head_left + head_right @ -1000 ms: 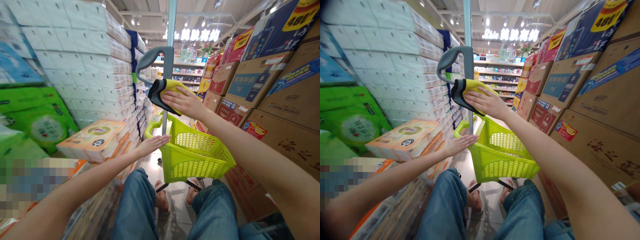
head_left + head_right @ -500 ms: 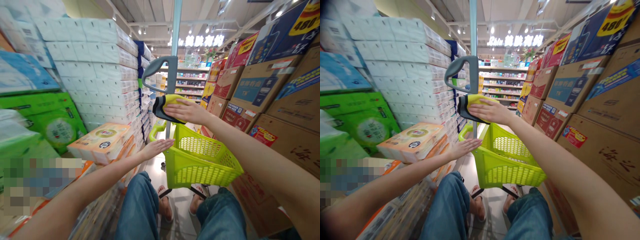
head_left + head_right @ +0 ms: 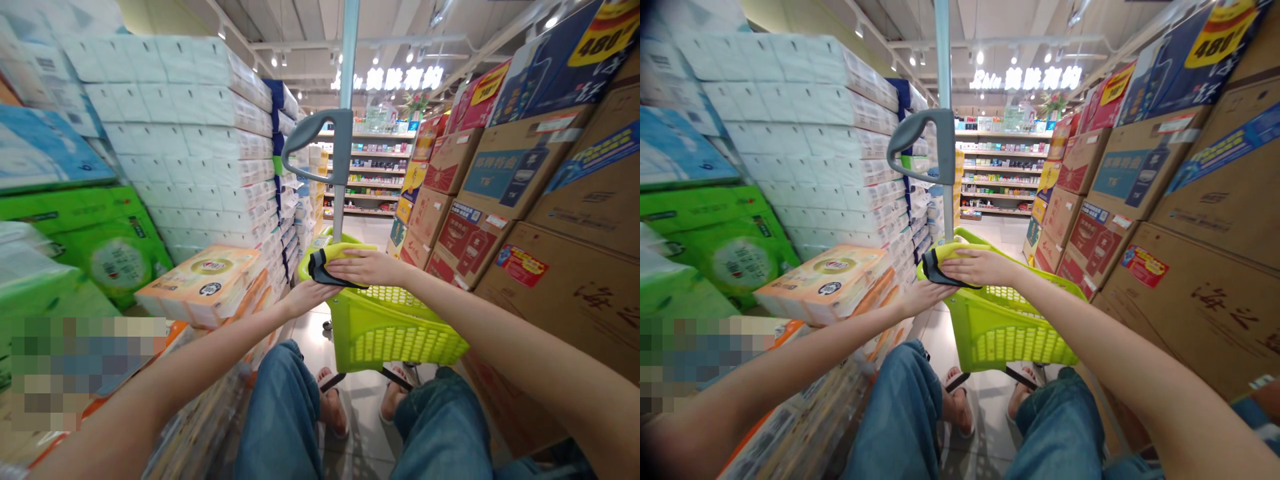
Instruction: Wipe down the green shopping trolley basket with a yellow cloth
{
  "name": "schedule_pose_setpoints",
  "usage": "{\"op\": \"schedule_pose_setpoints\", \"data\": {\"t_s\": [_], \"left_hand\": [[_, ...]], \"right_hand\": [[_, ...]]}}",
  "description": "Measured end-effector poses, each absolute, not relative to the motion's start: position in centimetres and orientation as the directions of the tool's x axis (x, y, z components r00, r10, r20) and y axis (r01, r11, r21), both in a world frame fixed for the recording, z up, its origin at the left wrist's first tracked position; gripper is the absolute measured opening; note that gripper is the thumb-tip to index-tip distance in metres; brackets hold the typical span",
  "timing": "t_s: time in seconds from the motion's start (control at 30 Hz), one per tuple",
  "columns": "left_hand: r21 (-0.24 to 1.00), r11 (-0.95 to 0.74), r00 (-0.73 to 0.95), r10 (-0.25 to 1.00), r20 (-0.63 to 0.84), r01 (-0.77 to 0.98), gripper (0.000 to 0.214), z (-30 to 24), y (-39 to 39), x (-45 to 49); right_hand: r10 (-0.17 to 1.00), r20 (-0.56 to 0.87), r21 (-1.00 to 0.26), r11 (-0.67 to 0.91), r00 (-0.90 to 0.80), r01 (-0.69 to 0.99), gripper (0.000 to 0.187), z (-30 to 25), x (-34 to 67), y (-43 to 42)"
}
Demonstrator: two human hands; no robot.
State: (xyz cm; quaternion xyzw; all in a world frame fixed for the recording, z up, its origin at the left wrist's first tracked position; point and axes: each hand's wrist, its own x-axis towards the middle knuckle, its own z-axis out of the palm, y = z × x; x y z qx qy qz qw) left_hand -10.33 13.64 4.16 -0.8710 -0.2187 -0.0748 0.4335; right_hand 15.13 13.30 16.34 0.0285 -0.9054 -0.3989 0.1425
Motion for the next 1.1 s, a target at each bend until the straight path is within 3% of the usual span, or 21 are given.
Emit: {"op": "schedule_pose_setpoints", "data": {"t_s": [0.23, 0.37, 0.5, 0.57, 0.67, 0.73, 0.8, 0.97, 1.03, 1.1], "left_hand": [[-0.749, -0.484, 0.890, 0.299, 0.345, 0.452, 0.063, 5.2, 12.5, -10.1], [-0.809, -0.381, 0.891, 0.264, 0.369, 0.448, 0.062, 5.8, 11.9, -9.8], [-0.831, -0.339, 0.893, 0.257, 0.370, 0.441, 0.062, 5.9, 11.8, -9.8], [-0.821, -0.364, 0.894, 0.261, 0.365, 0.441, 0.063, 5.7, 12.0, -9.8], [-0.789, -0.428, 0.897, 0.261, 0.358, 0.440, 0.061, 5.4, 12.4, -9.9], [-0.794, -0.425, 0.899, 0.264, 0.351, 0.435, 0.060, 5.3, 12.6, -9.9], [-0.816, -0.381, 0.896, 0.273, 0.349, 0.434, 0.062, 5.4, 12.5, -9.9], [-0.827, -0.345, 0.890, 0.275, 0.364, 0.444, 0.065, 5.8, 11.9, -9.7], [-0.814, -0.372, 0.891, 0.270, 0.365, 0.446, 0.065, 5.8, 11.9, -9.8], [-0.804, -0.398, 0.893, 0.275, 0.355, 0.442, 0.064, 5.7, 12.1, -9.9]], "right_hand": [[-0.236, 0.046, 0.747, 0.653, -0.971, -0.124, 0.046, 22.7, 15.5, 14.7], [-0.104, 0.267, 0.696, 0.709, -0.958, 0.117, 0.054, 28.7, 15.9, 14.3], [-0.025, 0.458, 0.603, 0.743, -0.889, 0.290, 0.056, 27.0, 15.4, 13.7], [-0.049, 0.412, 0.615, 0.752, -0.910, 0.238, 0.053, 23.5, 15.0, 13.6], [-0.157, 0.187, 0.699, 0.715, -0.970, 0.019, 0.048, 19.6, 15.0, 13.9], [-0.208, 0.062, 0.737, 0.669, -0.976, -0.095, 0.047, 20.0, 15.2, 14.3], [-0.195, 0.042, 0.756, 0.648, -0.980, -0.097, 0.050, 22.8, 15.5, 14.4], [-0.058, 0.359, 0.685, 0.694, -0.931, 0.222, 0.058, 29.4, 15.5, 14.1], [-0.036, 0.473, 0.623, 0.720, -0.880, 0.305, 0.059, 27.7, 15.1, 13.9], [-0.061, 0.487, 0.604, 0.744, -0.871, 0.285, 0.058, 24.0, 14.7, 13.8]]}}
